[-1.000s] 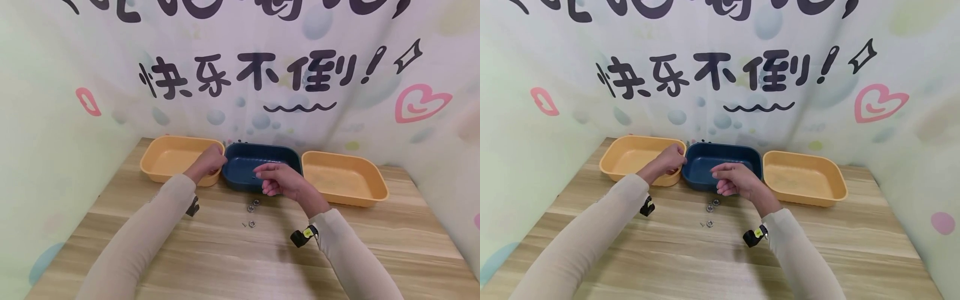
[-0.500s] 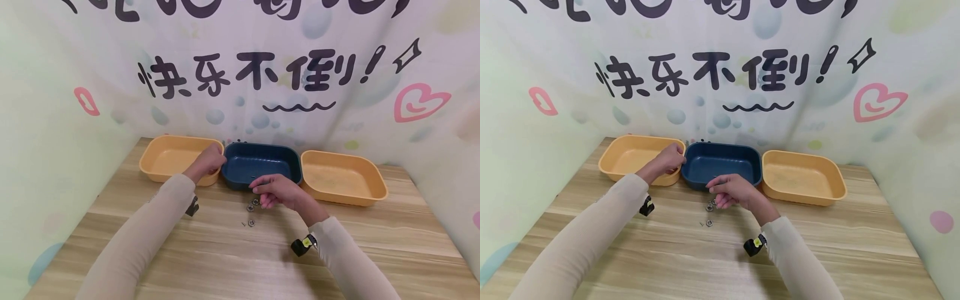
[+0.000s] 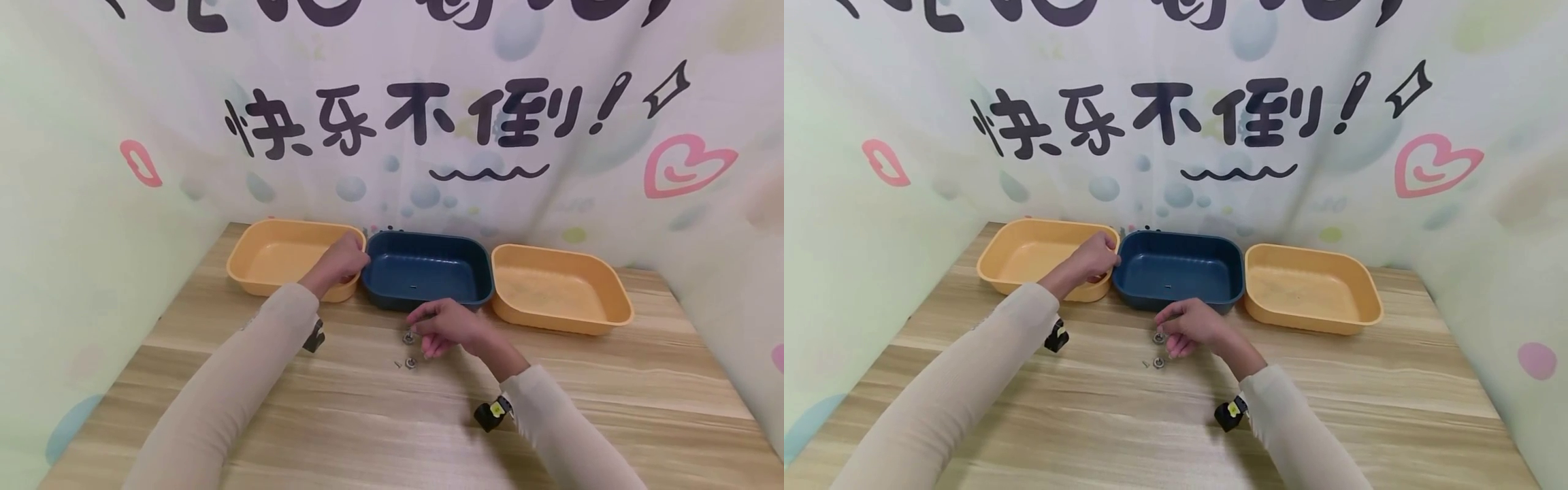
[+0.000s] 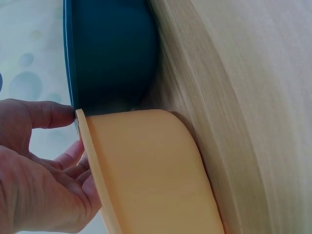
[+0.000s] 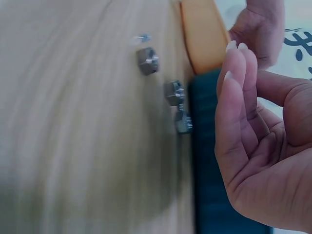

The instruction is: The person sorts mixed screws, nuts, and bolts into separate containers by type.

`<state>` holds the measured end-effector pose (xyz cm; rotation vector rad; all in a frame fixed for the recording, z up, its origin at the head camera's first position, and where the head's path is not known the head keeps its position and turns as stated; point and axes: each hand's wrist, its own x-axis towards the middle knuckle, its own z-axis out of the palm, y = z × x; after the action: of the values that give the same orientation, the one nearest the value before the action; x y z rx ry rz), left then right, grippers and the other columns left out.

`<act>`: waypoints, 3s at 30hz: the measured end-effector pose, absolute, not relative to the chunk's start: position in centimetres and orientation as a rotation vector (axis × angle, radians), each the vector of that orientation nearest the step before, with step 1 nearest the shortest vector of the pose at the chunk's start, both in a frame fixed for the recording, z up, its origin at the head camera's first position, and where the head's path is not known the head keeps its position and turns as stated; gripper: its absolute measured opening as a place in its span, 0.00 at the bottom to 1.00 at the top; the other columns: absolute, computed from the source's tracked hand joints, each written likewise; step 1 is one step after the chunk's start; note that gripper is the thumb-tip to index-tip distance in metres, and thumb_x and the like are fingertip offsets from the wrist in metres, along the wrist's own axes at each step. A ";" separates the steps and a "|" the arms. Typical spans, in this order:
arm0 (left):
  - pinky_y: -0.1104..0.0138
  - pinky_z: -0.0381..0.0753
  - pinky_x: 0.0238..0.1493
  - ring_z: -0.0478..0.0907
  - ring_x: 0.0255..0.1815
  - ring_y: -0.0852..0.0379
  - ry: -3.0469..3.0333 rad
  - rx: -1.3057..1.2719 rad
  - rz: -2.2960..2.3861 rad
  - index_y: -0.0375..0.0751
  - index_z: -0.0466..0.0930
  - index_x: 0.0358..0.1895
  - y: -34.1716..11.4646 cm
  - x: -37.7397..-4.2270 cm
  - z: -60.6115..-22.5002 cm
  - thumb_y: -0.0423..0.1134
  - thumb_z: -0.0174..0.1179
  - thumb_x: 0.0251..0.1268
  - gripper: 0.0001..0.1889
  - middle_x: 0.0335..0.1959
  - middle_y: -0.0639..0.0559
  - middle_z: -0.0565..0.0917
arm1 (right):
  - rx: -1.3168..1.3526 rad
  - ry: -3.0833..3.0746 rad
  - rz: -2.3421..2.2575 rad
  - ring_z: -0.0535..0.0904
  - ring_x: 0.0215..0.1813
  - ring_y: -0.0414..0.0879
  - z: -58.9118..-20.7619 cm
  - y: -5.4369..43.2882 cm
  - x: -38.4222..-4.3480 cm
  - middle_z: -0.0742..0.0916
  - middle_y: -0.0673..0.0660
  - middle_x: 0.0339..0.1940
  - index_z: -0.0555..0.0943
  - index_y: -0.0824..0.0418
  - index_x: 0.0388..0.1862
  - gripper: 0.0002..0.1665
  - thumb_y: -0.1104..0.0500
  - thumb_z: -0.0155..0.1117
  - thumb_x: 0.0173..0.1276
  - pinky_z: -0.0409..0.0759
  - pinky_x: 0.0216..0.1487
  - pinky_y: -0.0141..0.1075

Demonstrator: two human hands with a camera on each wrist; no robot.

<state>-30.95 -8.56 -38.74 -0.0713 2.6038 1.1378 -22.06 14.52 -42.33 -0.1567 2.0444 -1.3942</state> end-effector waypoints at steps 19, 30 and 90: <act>0.68 0.64 0.19 0.66 0.19 0.53 2.586 -0.094 1.147 0.39 0.62 0.39 -8.6 -31.1 -38.9 0.31 0.51 0.66 0.07 0.28 0.46 0.67 | -0.188 2.236 -1.214 0.79 0.15 0.43 -45.2 13.9 -21.7 0.83 0.56 0.15 0.84 0.55 0.49 0.14 0.62 0.67 0.63 0.77 0.17 0.33; 0.68 0.66 0.21 0.67 0.22 0.52 2.583 -0.093 1.127 0.38 0.62 0.44 -8.6 -31.0 -38.9 0.32 0.51 0.66 0.09 0.32 0.45 0.67 | -0.188 2.234 -1.202 0.80 0.15 0.43 -45.2 13.8 -21.6 0.83 0.56 0.15 0.83 0.56 0.49 0.14 0.63 0.66 0.64 0.78 0.18 0.34; 0.68 0.67 0.23 0.68 0.23 0.52 2.565 -0.088 1.159 0.38 0.63 0.42 -8.9 -31.0 -38.9 0.31 0.53 0.66 0.08 0.30 0.45 0.67 | -0.054 2.406 -1.441 0.84 0.23 0.47 -36.1 16.0 -27.4 0.85 0.57 0.21 0.79 0.59 0.57 0.17 0.59 0.62 0.70 0.85 0.33 0.40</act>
<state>-31.03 -8.95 -38.90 -0.0882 2.5652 1.1591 -27.38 15.96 -36.12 -0.0544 2.4061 -1.4414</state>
